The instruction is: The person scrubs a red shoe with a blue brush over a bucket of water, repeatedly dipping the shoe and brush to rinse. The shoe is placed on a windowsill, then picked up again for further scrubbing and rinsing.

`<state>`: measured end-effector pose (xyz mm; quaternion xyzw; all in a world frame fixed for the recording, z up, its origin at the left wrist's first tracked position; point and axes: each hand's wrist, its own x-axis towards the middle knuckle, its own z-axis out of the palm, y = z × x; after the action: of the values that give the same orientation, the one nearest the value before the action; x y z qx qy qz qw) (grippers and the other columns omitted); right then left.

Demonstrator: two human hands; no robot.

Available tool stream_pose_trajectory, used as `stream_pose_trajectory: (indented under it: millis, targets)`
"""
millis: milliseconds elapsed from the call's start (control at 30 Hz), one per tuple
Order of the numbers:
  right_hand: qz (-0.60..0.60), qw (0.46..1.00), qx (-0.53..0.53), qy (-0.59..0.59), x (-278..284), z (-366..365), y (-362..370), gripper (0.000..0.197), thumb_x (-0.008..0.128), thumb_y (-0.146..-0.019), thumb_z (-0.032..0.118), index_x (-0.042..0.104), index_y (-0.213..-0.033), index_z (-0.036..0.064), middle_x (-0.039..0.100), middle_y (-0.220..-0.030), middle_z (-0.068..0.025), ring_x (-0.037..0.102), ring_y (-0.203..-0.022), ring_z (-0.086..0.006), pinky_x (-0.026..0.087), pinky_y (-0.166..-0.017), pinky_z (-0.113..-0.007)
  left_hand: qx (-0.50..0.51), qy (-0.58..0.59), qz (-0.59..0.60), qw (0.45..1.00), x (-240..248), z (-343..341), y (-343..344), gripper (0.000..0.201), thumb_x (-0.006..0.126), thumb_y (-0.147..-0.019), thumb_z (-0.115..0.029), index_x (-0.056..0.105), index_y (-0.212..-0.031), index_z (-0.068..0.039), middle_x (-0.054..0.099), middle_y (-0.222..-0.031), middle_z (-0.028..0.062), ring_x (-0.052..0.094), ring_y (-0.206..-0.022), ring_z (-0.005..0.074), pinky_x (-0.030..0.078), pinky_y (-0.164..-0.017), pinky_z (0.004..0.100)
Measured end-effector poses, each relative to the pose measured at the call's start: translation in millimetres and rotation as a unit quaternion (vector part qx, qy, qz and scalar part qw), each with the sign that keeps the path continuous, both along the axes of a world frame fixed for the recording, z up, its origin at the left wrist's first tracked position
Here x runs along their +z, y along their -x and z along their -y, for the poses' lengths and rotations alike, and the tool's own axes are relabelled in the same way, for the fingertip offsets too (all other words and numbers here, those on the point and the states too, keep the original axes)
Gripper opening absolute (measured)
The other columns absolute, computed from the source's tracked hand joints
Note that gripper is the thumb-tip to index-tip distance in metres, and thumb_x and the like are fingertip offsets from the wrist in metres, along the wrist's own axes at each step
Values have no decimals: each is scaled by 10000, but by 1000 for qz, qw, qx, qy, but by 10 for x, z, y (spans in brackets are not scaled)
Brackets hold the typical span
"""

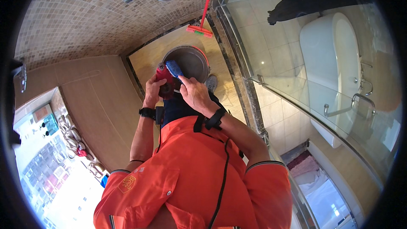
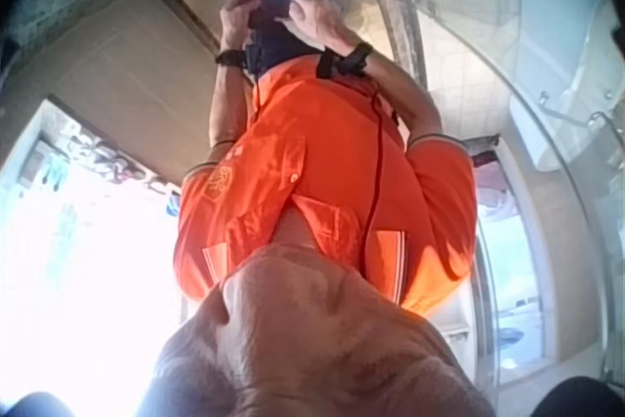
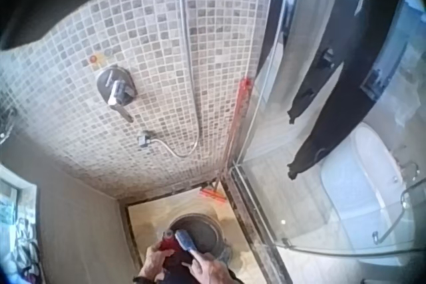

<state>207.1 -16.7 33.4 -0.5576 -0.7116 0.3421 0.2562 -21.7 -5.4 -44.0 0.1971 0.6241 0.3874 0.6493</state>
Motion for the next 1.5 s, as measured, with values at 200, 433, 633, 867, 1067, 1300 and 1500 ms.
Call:
stream_pose_trajectory:
  millis: [200,433,633,867,1067,1300,1500]
  targets:
    - [-7,999,7,-32,-33,36,46,342,640,-932,145,672,-1263,61,653,-835,-170,676,-681,-380,594,-639,-459,43,5,144,989,243,-77,-1,449,638,-898,16,622,-1345,-12,718,-1214,95,693,-1087,230,551,-985,368]
    - [-23,999,8,-31,-34,53,118,360,642,-934,145,649,-1282,57,646,-811,-166,676,-684,-376,594,-638,-459,72,-4,302,950,302,-33,33,490,563,-1031,-256,516,-1472,-50,621,-1419,121,608,-1274,285,462,-1123,446]
    - [-50,999,5,-16,-39,50,137,395,634,-946,153,612,-1330,66,655,-818,-176,678,-712,-386,588,-660,-482,132,-1,356,925,326,36,-5,583,432,-1090,-483,497,-1496,-69,589,-1470,130,572,-1328,325,421,-1156,502]
    - [-69,998,4,-8,-91,73,166,397,632,-950,155,606,-1335,63,661,-831,-178,678,-723,-393,584,-672,-489,123,-32,444,887,212,96,-34,585,419,-1092,-505,509,-1475,-71,600,-1444,150,575,-1311,353,418,-1156,546]
    - [-75,996,23,-42,-44,126,196,404,631,-955,152,597,-1349,68,645,-822,-164,670,-714,-374,582,-646,-465,153,-36,451,879,92,145,-37,482,472,-1095,-404,537,-1428,-62,646,-1383,147,645,-1220,326,511,-1070,547]
    - [-27,994,83,-69,298,92,187,426,663,-926,119,598,-1342,49,602,-815,-133,656,-670,-323,574,-596,-415,173,-23,449,876,240,126,-98,620,403,-1073,-465,453,-1520,-39,590,-1449,198,568,-1319,426,496,-1055,625]
    - [-7,986,155,-66,387,162,231,452,682,-901,106,595,-1343,63,599,-831,-134,669,-663,-316,572,-552,-412,174,-51,527,830,265,44,-63,824,293,-1047,-675,341,-1592,-59,465,-1569,179,472,-1402,459,534,-984,588]
